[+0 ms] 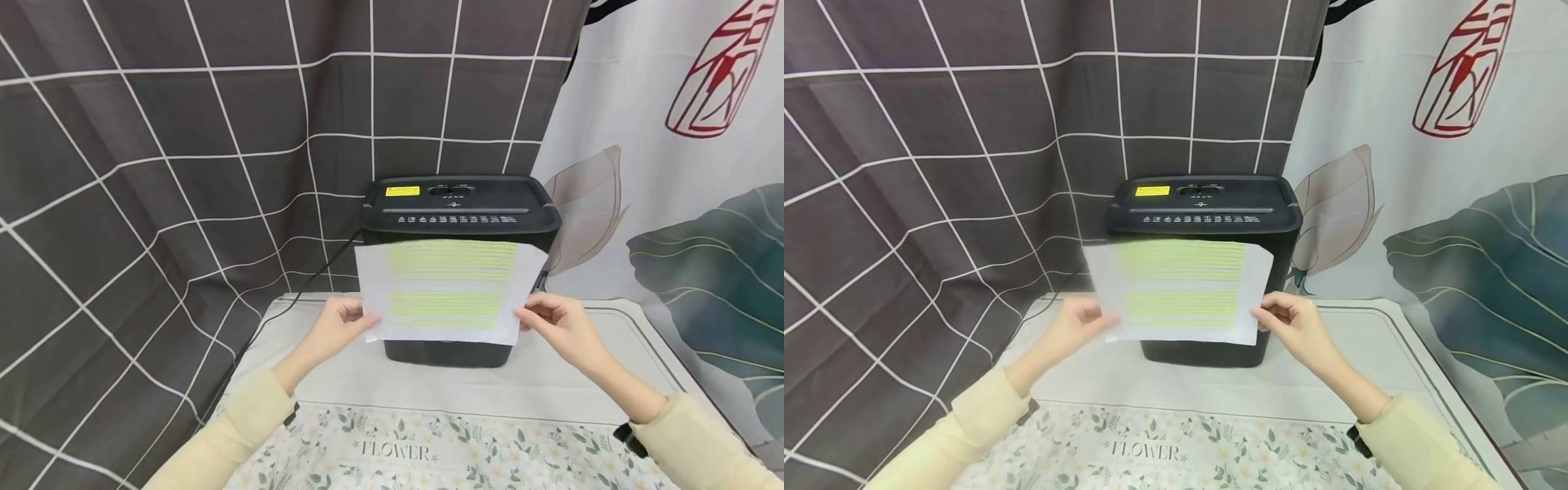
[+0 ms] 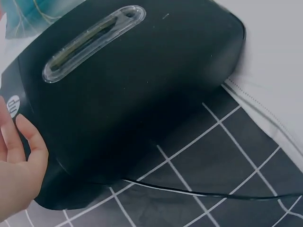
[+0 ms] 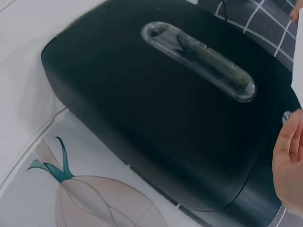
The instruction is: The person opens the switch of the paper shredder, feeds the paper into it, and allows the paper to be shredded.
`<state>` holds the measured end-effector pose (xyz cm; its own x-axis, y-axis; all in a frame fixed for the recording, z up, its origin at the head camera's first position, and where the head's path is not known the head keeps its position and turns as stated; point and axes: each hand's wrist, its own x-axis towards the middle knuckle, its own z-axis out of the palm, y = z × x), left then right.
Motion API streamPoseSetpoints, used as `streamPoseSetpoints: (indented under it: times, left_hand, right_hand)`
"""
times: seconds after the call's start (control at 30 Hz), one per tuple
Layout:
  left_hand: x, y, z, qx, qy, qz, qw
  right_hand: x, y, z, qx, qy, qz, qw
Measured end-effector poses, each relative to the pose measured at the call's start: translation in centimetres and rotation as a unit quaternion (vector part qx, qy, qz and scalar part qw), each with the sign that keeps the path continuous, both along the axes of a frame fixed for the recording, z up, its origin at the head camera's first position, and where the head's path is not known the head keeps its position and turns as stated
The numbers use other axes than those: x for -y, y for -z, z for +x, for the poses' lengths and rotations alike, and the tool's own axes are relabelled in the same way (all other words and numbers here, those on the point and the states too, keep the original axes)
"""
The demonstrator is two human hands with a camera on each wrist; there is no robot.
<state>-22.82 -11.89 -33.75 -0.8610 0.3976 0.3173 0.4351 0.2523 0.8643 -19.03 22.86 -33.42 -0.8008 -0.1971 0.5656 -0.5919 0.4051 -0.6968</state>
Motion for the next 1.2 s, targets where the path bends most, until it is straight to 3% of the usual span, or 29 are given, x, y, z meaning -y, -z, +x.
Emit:
streamPoseSetpoints:
  times: [0.27,0.47,0.7,0.87,1.03,1.2]
  left_hand:
    - [-0.1,-3.3,-0.6,-0.038,-0.044,-0.052,0.997]
    - [-0.1,-5.7,-2.0,-0.046,-0.004,-0.066,0.9968]
    - [-0.7,-9.4,-5.2,-0.072,-0.025,-0.047,0.996]
    - [-1.4,-12.1,-7.5,-0.079,-0.031,-0.042,0.9956]
    - [-1.9,-14.1,-9.5,-0.093,-0.036,-0.037,0.9943]
    - [-2.1,-15.4,-11.1,-0.141,-0.06,-0.085,0.9846]
  right_hand:
    - [0.5,-3.6,-0.2,-0.032,0.078,0.0,0.9964]
    - [-0.4,-6.9,-1.2,-0.014,0.082,0.019,0.9963]
    - [-2.0,-10.6,-3.4,0.036,0.055,0.009,0.9978]
    - [-2.3,-13.5,-5.0,0.041,0.083,-0.008,0.9957]
    - [-2.4,-15.3,-6.6,0.04,0.101,-0.018,0.994]
    - [-2.7,-16.3,-8.5,0.038,0.127,0.022,0.9909]
